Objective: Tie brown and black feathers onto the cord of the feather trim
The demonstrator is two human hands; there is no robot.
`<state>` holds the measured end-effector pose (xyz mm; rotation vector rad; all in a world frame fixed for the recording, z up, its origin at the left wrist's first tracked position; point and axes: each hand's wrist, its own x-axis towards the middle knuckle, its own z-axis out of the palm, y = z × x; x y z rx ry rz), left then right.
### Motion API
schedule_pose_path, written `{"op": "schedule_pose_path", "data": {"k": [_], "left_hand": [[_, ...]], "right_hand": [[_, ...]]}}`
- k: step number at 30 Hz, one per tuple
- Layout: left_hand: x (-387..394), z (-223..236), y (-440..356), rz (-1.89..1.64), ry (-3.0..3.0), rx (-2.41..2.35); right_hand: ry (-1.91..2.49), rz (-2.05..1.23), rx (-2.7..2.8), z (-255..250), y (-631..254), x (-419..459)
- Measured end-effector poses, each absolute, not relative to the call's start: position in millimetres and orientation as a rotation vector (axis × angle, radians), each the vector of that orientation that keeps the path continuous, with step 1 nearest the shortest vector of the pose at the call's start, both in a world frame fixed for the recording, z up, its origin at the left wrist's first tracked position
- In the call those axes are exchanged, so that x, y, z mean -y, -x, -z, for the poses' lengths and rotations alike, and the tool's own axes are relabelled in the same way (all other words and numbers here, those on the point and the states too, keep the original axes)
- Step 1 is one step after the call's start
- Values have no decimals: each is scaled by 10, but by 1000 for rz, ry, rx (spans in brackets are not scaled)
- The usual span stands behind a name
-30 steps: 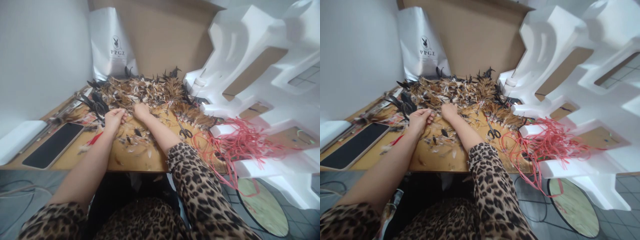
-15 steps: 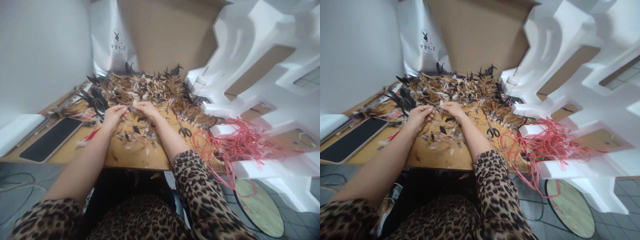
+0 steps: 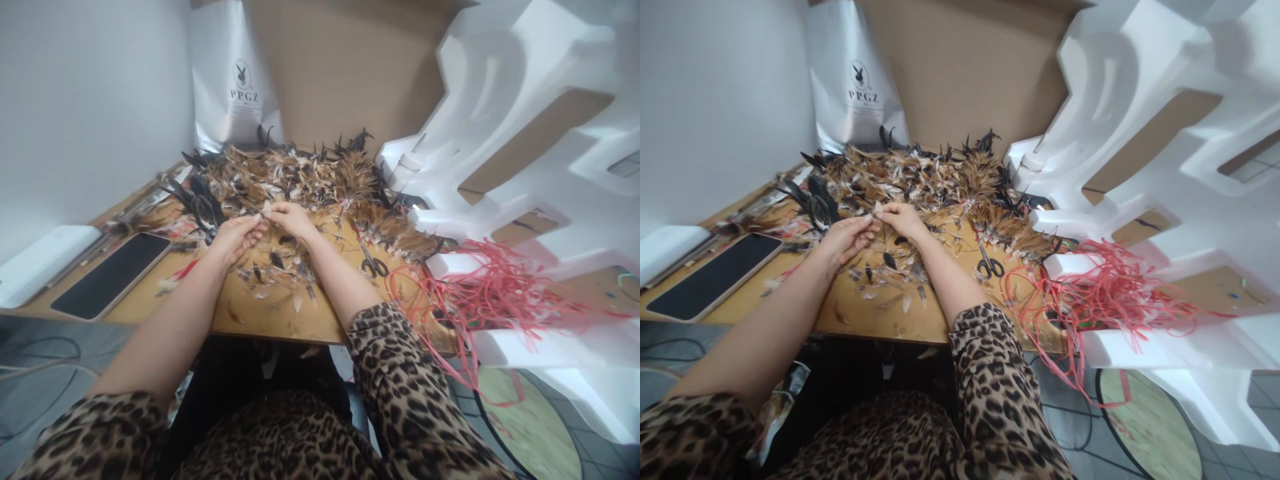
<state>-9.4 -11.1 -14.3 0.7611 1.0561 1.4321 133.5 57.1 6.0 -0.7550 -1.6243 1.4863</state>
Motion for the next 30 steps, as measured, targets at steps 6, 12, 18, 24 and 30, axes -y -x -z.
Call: {"op": "schedule_pose_path", "data": {"k": [6,12,18,24,30], "left_hand": [[122,128,95,-1449,-717,-1049],[116,118,104,-1436,-671,-1004],[122,95,123,-1424,-624,-952],[154,63,84,-1434,-707,-1019],[172,43,62,-1525,-760,-1149]], "right_hand": [[732,-1382,1768,-54,-1299,-545],[737,-1265,1862,1,-1289,-562],[731,-863,2034,-12,-1304,-510],[769,-641,2181,-82,-1353,-438],[766,-383,2315,-116,-1420,-448]]}}
